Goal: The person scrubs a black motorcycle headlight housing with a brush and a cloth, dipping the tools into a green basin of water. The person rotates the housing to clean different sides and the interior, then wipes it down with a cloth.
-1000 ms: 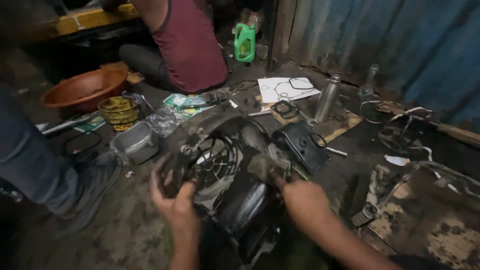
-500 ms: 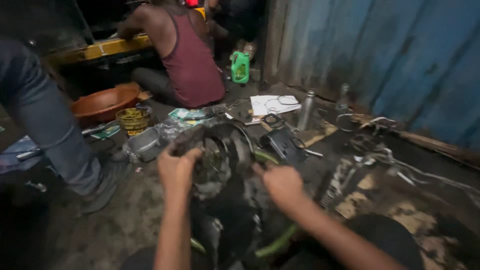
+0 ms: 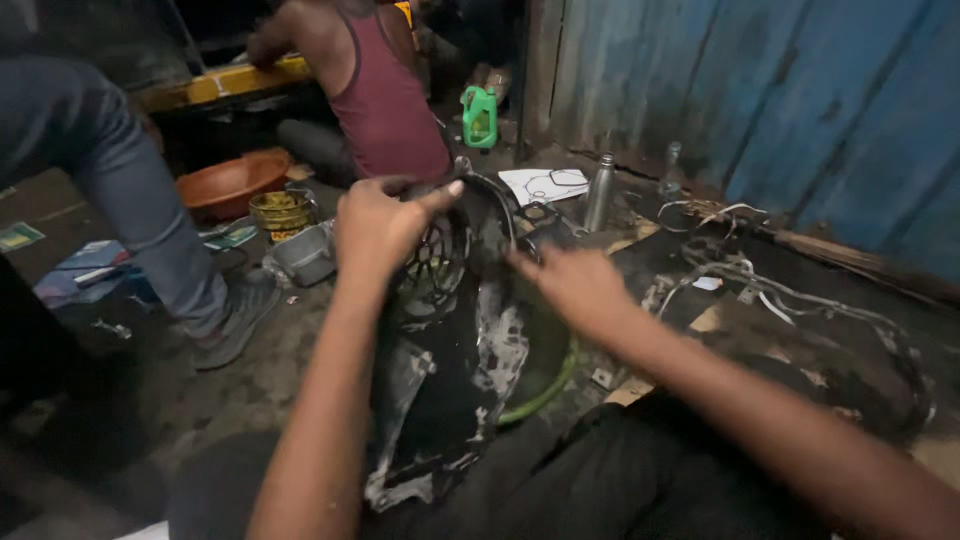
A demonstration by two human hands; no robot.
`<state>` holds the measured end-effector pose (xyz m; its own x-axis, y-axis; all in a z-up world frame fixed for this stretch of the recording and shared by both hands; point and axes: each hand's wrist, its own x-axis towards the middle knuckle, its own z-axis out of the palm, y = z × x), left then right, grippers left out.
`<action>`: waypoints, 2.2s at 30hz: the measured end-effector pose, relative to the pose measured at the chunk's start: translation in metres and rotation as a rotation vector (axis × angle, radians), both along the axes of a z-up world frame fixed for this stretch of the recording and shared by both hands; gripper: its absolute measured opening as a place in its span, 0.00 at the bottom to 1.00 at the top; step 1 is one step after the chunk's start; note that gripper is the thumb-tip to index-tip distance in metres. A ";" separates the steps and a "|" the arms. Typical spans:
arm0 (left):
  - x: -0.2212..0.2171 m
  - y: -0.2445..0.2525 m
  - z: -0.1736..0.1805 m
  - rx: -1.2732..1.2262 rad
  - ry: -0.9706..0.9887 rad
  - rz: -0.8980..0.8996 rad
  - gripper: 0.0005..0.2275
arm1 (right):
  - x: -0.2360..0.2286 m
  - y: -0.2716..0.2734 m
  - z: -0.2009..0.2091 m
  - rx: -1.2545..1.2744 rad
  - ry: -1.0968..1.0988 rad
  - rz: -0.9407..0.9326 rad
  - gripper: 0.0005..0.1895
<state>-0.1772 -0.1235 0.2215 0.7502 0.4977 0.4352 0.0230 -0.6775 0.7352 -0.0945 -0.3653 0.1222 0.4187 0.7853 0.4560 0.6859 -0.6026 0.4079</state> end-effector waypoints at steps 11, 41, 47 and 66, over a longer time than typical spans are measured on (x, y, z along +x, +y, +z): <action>0.080 0.068 -0.089 -0.135 0.048 0.007 0.32 | 0.061 0.050 -0.118 -0.180 0.304 -0.015 0.36; 0.039 0.104 -0.136 -0.242 -0.708 0.246 0.23 | 0.047 0.065 -0.092 0.102 0.854 -0.230 0.45; 0.041 0.085 -0.142 -0.330 -0.682 0.225 0.23 | 0.045 0.068 -0.099 -0.083 0.883 -0.398 0.49; 0.065 0.114 -0.186 -0.168 -0.947 -0.093 0.36 | 0.071 0.066 -0.143 0.188 1.042 -0.320 0.41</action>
<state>-0.1124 -0.0092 0.0352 0.1640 0.5653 0.8085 -0.6776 -0.5310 0.5087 -0.0235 -0.2997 -0.0209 0.8382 0.5277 -0.1374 0.4420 -0.8051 -0.3955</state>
